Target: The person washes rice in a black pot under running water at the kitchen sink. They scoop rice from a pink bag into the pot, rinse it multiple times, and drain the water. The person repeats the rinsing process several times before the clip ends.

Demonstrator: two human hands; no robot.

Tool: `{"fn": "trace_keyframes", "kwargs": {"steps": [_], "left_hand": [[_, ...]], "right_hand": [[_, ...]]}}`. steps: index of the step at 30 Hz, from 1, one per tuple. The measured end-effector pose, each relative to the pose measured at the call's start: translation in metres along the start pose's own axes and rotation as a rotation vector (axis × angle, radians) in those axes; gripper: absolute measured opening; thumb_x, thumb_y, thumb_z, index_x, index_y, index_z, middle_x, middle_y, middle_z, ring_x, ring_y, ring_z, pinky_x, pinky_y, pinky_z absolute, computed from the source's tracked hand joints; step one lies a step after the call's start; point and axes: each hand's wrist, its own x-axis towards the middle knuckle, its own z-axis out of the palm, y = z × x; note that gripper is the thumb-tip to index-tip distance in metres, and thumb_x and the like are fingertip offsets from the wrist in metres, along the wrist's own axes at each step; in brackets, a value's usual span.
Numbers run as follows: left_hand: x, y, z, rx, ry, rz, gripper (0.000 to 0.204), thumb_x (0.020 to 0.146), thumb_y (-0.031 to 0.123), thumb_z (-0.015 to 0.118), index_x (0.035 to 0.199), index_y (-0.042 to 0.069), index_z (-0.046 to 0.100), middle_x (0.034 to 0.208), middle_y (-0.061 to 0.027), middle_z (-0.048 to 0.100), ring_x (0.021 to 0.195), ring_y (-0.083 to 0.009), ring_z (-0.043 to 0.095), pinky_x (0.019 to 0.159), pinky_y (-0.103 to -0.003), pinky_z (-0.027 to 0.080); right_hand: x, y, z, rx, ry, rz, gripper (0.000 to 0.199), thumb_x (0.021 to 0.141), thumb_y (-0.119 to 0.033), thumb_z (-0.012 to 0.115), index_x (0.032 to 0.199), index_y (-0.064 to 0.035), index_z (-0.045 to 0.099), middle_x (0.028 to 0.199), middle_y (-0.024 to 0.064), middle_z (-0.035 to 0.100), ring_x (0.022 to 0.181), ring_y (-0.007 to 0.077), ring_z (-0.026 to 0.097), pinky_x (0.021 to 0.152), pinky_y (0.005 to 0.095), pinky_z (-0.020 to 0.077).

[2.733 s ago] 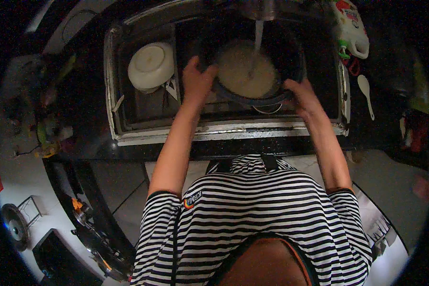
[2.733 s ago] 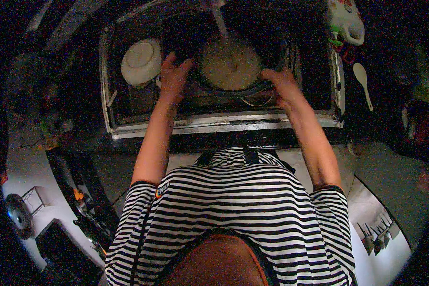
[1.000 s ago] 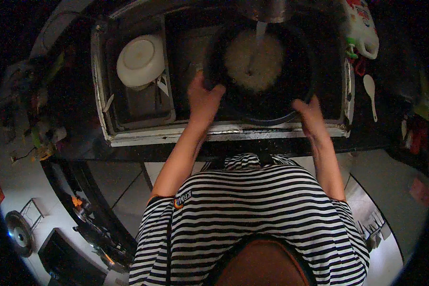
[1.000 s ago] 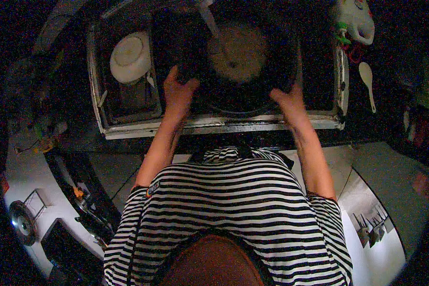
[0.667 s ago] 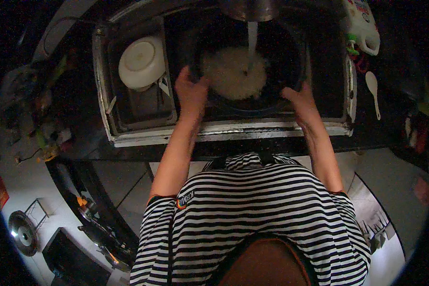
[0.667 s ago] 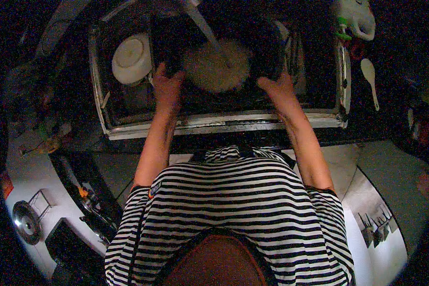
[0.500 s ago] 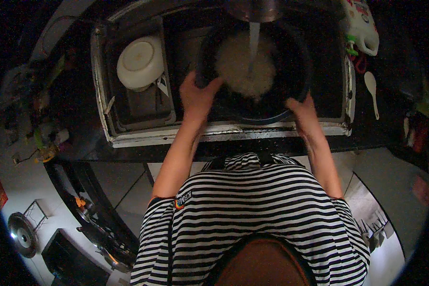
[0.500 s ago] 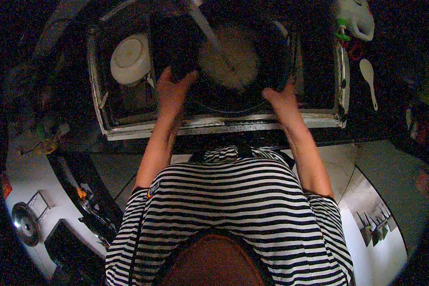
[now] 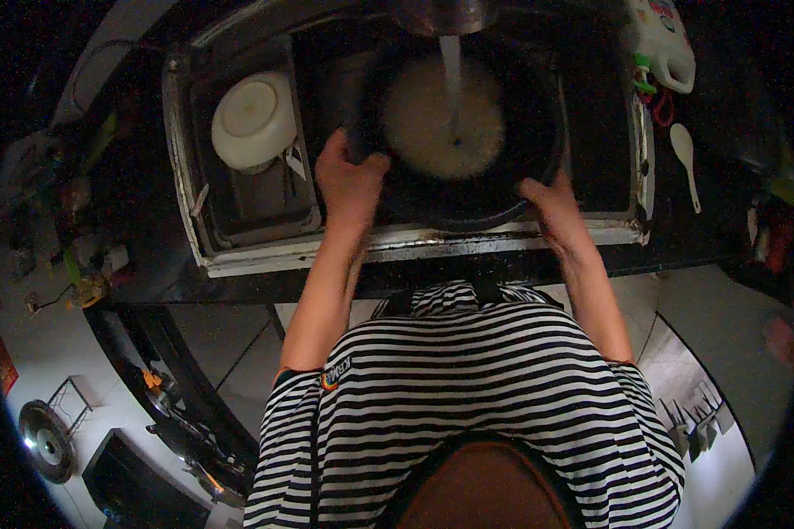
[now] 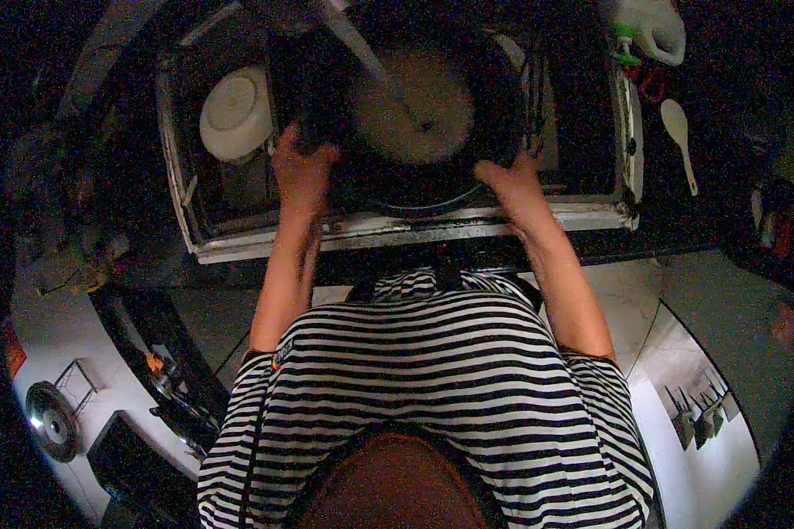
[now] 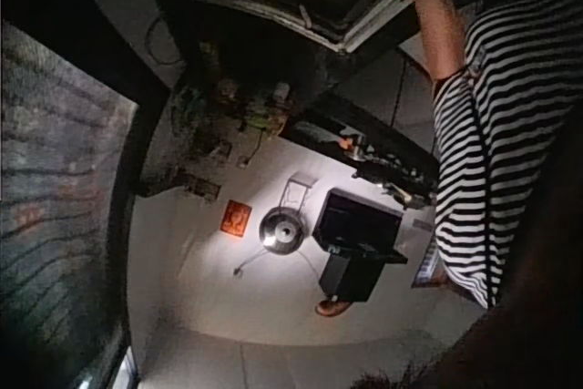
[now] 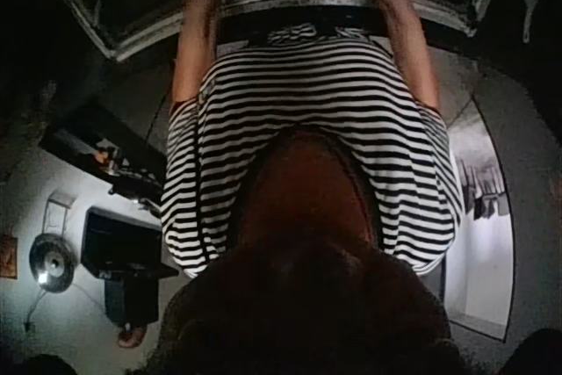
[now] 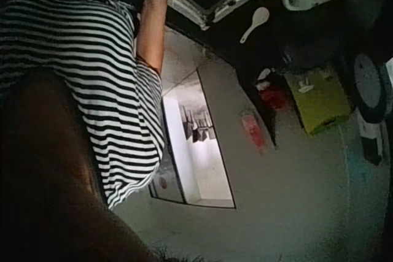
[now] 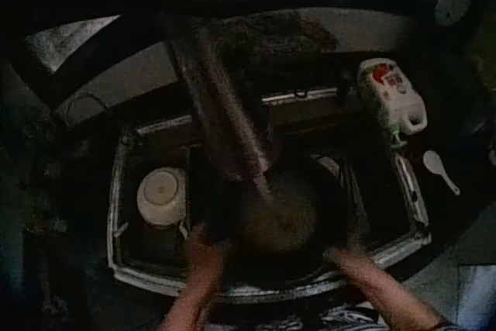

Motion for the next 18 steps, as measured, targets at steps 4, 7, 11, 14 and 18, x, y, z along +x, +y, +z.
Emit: {"fn": "trace_keyframes", "kwargs": {"steps": [4, 7, 11, 14, 18], "left_hand": [[0.001, 0.010, -0.017, -0.090, 0.053, -0.044, 0.027, 0.065, -0.003, 0.059, 0.091, 0.001, 0.059, 0.085, -0.0046, 0.062, 0.077, -0.0151, 0.057, 0.071, -0.027, 0.045], [0.018, 0.004, -0.022, -0.202, 0.032, -0.065, 0.025, 0.064, -0.004, 0.059, 0.088, 0.002, 0.058, 0.082, -0.0032, 0.060, 0.074, -0.0142, 0.055, 0.069, -0.026, 0.044], [0.015, -0.007, -0.012, -0.027, 0.063, 0.012, 0.021, 0.063, -0.004, 0.059, 0.083, 0.002, 0.056, 0.075, -0.0014, 0.057, 0.071, -0.0133, 0.052, 0.066, -0.025, 0.042], [0.010, -0.015, -0.016, -0.099, 0.017, -0.019, 0.021, 0.063, -0.004, 0.059, 0.082, 0.002, 0.056, 0.074, -0.0010, 0.056, 0.070, -0.0126, 0.051, 0.066, -0.025, 0.041], [0.009, -0.014, -0.024, -0.286, 0.048, -0.079, 0.021, 0.063, -0.005, 0.059, 0.082, 0.003, 0.055, 0.074, -0.0010, 0.057, 0.068, -0.0116, 0.051, 0.065, -0.024, 0.041]], "right_hand": [[0.007, 0.008, 0.017, 0.069, -0.080, -0.054, 0.059, 0.075, -0.013, 0.064, 0.127, -0.0005, 0.041, 0.117, 0.0104, 0.053, 0.105, 0.0214, 0.051, 0.093, 0.0335, 0.0394], [0.022, 0.008, 0.012, -0.099, -0.058, -0.043, 0.064, 0.076, -0.020, 0.068, 0.129, 0.0002, 0.039, 0.122, 0.0131, 0.052, 0.110, 0.0233, 0.049, 0.095, 0.0337, 0.0391], [0.026, -0.024, -0.004, -0.358, 0.210, -0.445, 0.058, 0.082, -0.024, 0.065, 0.129, -0.0012, 0.041, 0.122, 0.0141, 0.053, 0.112, 0.0241, 0.050, 0.096, 0.0332, 0.0384], [0.038, -0.044, -0.027, -0.533, 0.272, -0.696, 0.045, 0.085, -0.017, 0.061, 0.124, -0.0025, 0.047, 0.117, 0.0140, 0.055, 0.109, 0.0242, 0.052, 0.093, 0.0321, 0.0410], [0.052, -0.050, 0.002, -1.023, 0.063, -1.008, 0.031, 0.084, -0.006, 0.056, 0.115, -0.0040, 0.054, 0.107, 0.0152, 0.059, 0.101, 0.0275, 0.058, 0.083, 0.0328, 0.0477]]}}
